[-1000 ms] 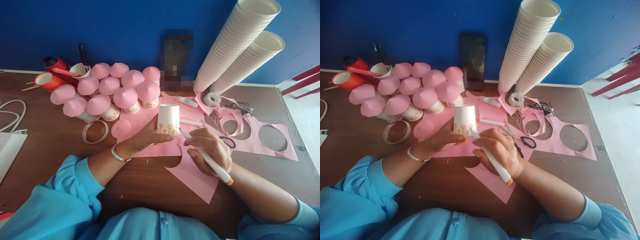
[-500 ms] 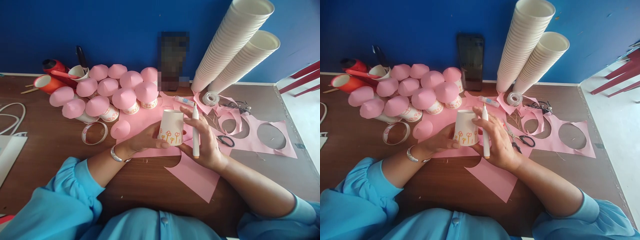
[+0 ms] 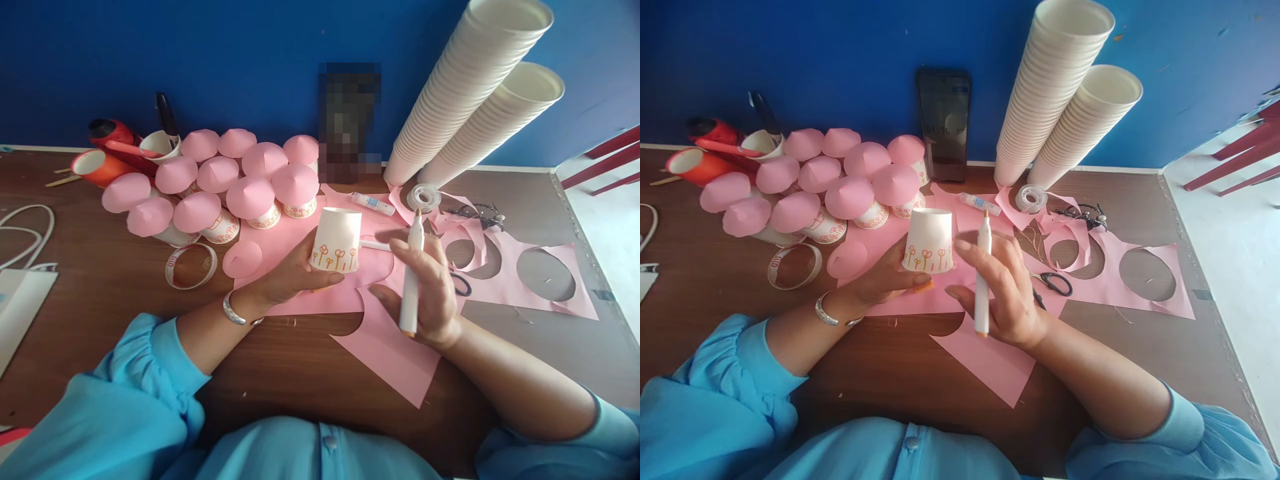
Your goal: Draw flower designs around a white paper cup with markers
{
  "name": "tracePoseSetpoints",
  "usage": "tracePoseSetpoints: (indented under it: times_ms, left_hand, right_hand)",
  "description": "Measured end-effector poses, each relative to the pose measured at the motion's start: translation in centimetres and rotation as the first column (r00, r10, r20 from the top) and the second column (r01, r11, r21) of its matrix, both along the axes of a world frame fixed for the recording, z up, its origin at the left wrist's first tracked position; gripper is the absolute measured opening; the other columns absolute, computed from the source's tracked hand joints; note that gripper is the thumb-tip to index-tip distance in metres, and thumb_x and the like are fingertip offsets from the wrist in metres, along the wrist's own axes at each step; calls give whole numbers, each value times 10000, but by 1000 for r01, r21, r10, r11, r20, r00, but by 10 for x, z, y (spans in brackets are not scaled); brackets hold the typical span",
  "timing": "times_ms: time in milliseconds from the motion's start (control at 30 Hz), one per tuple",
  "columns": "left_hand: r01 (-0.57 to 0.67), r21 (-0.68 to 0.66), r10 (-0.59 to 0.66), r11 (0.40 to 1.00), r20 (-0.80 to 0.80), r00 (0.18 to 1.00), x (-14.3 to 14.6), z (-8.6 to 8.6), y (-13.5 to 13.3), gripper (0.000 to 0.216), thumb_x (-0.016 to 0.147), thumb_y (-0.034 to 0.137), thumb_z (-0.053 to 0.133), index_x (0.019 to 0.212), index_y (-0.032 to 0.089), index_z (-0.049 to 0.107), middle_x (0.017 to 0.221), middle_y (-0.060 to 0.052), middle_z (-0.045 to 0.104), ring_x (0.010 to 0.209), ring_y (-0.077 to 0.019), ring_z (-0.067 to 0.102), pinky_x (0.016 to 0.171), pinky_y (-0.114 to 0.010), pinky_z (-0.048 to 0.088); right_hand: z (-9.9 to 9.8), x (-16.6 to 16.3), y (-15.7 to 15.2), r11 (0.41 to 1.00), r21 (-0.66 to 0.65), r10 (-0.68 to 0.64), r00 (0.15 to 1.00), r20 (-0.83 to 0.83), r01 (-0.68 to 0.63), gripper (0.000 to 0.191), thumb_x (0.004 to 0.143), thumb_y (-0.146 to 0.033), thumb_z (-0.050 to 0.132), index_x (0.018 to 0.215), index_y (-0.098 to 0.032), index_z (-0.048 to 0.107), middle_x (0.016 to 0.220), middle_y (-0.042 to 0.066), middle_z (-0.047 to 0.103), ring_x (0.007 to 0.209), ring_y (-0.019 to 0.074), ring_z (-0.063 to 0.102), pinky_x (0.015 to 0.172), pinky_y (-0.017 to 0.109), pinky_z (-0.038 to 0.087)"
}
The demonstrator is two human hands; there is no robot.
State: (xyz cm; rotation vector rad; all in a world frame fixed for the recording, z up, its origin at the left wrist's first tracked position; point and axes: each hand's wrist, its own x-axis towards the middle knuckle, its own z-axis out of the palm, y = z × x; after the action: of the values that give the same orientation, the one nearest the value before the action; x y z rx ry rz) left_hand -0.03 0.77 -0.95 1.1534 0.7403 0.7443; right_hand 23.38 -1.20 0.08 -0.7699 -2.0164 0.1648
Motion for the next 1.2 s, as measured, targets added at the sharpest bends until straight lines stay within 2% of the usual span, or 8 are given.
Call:
tracePoseSetpoints:
  times_ms: [33,100,233,400,600,767,1200]
  left_hand:
    - [-4,-23,4,1000,-19,1000,-1,0,0,557,840,463,856,1308,284,614,1012,-36,657,894,-194,637,754,-334,547]
    - [-19,-36,18,999,-23,1000,-1,-1,0,570,826,463,866,1306,280,620,946,-25,644,870,-195,638,751,-342,553]
    - [-39,-14,40,999,31,999,1,-3,1,550,809,432,879,1272,257,639,874,-12,622,857,-203,641,770,-359,562]
    - [-31,-31,32,999,26,999,1,-2,0,494,825,402,867,1236,251,639,879,-7,603,794,-171,599,707,-316,518]
    - [-38,-52,37,998,-32,999,1,-1,0,621,811,432,872,1336,283,576,983,-17,585,809,-156,528,650,-281,440]
    - [-10,-12,10,1000,-6,1000,0,-6,0,621,826,421,861,1365,297,578,953,-11,560,786,-152,504,651,-292,429]
    - [-4,-19,4,1000,3,1000,-1,-7,0,635,831,410,862,1379,298,562,1011,-24,576,854,-173,536,696,-308,462]
  right_hand:
    - [2,2,-1,999,54,6,1000,-20,-4,542,1064,-356,598,1585,-255,488,1181,146,730,1010,307,725,777,476,653]
    - [7,3,-3,997,78,14,1000,-12,-13,455,1102,-377,519,1533,-239,570,979,95,696,823,242,691,638,387,617]
    - [14,1,-9,995,42,90,996,27,-91,422,1128,-380,447,1469,-192,609,752,13,614,636,187,634,545,327,564]
    - [16,-3,-12,990,-108,86,995,-41,-90,267,1076,-298,507,1294,-204,628,801,38,684,641,204,663,561,358,576]
    - [16,-2,-7,985,14,174,985,17,-174,196,976,-137,568,1146,-165,661,832,62,673,693,198,684,532,321,561]
    - [11,-6,-8,988,14,153,988,-29,-152,224,933,-113,612,1140,-189,653,800,41,689,687,195,691,532,313,569]
    - [11,-6,-7,992,9,122,992,30,-122,174,961,-129,611,1123,-189,630,835,63,716,724,193,728,557,307,586]
